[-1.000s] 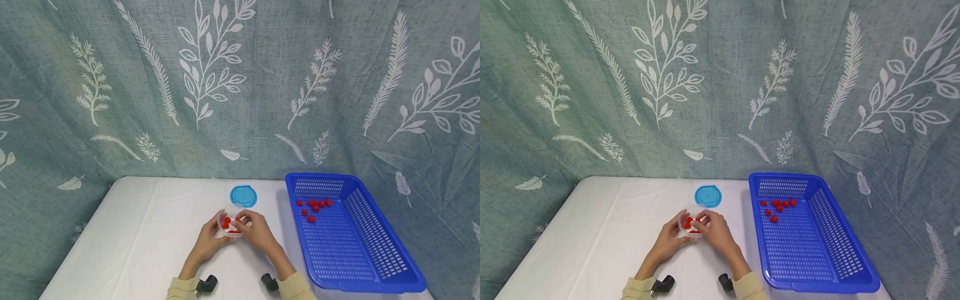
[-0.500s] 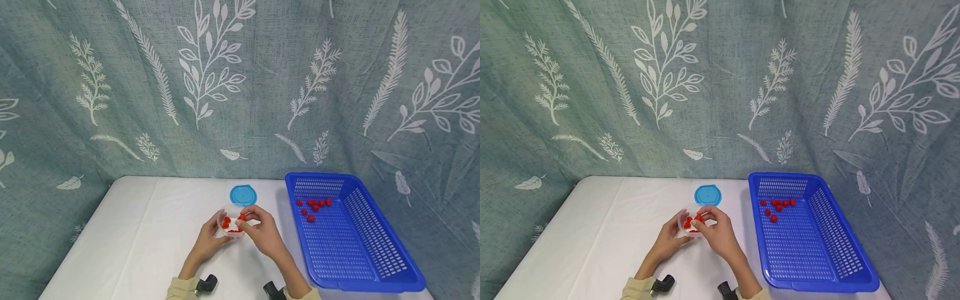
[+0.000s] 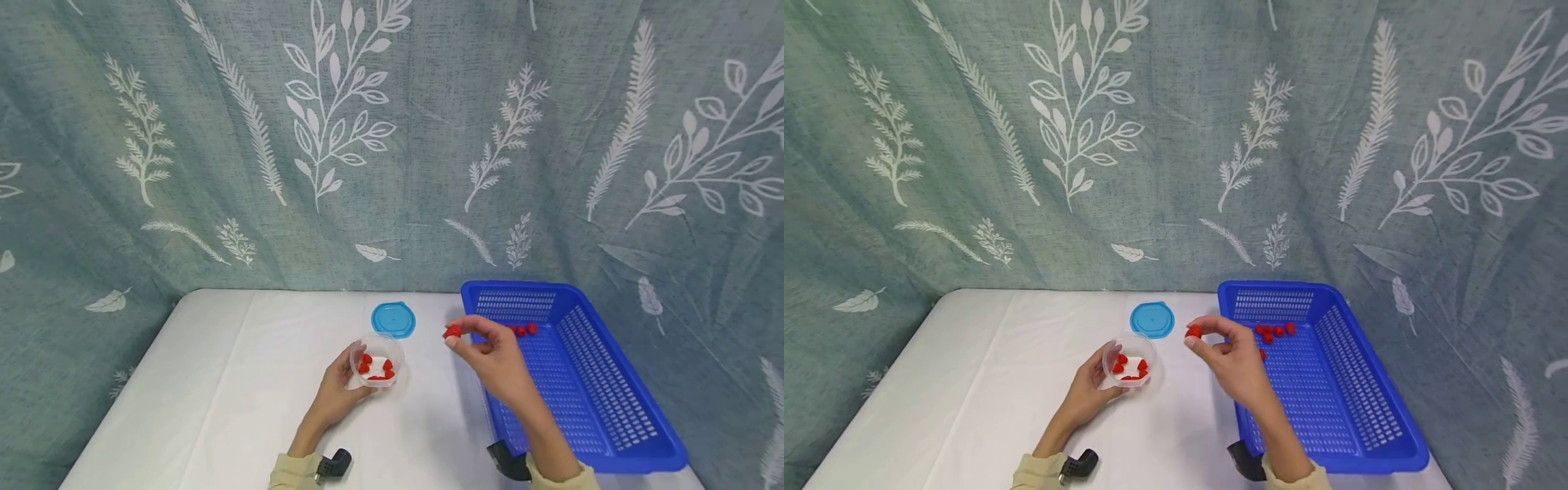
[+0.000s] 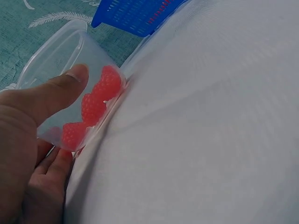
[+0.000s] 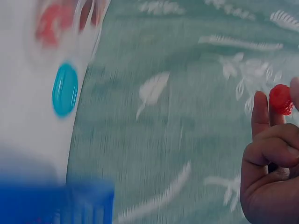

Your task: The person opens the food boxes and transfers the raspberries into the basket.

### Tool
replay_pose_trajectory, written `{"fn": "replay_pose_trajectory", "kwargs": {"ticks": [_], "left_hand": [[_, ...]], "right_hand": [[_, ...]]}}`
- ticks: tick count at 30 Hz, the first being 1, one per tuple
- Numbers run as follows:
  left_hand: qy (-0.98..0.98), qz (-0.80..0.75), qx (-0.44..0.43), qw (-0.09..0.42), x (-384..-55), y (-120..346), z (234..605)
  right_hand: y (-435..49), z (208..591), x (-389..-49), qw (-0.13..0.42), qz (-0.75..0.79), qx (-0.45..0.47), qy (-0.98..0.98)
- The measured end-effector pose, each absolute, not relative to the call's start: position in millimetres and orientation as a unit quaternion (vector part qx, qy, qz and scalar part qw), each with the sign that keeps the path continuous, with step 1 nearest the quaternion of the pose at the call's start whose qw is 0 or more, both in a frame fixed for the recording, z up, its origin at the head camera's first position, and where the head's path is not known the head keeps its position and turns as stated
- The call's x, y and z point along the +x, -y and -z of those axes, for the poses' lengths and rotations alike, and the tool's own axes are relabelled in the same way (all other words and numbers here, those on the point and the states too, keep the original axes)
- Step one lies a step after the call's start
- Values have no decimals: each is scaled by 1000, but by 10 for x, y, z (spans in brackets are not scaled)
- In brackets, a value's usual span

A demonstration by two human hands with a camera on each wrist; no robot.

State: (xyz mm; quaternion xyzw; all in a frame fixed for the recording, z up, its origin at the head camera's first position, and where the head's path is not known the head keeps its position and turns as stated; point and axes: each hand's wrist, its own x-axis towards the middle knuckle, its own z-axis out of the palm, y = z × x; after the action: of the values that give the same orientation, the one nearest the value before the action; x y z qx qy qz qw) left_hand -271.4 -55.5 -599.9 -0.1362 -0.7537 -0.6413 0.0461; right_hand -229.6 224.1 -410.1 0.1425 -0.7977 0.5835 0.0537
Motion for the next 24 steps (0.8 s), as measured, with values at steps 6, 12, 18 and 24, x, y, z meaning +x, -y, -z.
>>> {"fn": "replay_pose_trajectory", "kwargs": {"ticks": [6,12,18,24], "left_hand": [[748,648,-137,44,-2727,562,5991],[756,639,-134,47,-2725,569,6000],[759,638,-125,45,-2716,574,5991],[750,647,-129,42,-2722,560,6006]], "right_hand": [[-2742,4040,-2506,101,-557,158,809],[-3155,4106,-2764,116,-529,166,824],[-3524,4399,-3148,106,-513,130,842],[-3846,4689,-3400,96,-449,84,884]]}}
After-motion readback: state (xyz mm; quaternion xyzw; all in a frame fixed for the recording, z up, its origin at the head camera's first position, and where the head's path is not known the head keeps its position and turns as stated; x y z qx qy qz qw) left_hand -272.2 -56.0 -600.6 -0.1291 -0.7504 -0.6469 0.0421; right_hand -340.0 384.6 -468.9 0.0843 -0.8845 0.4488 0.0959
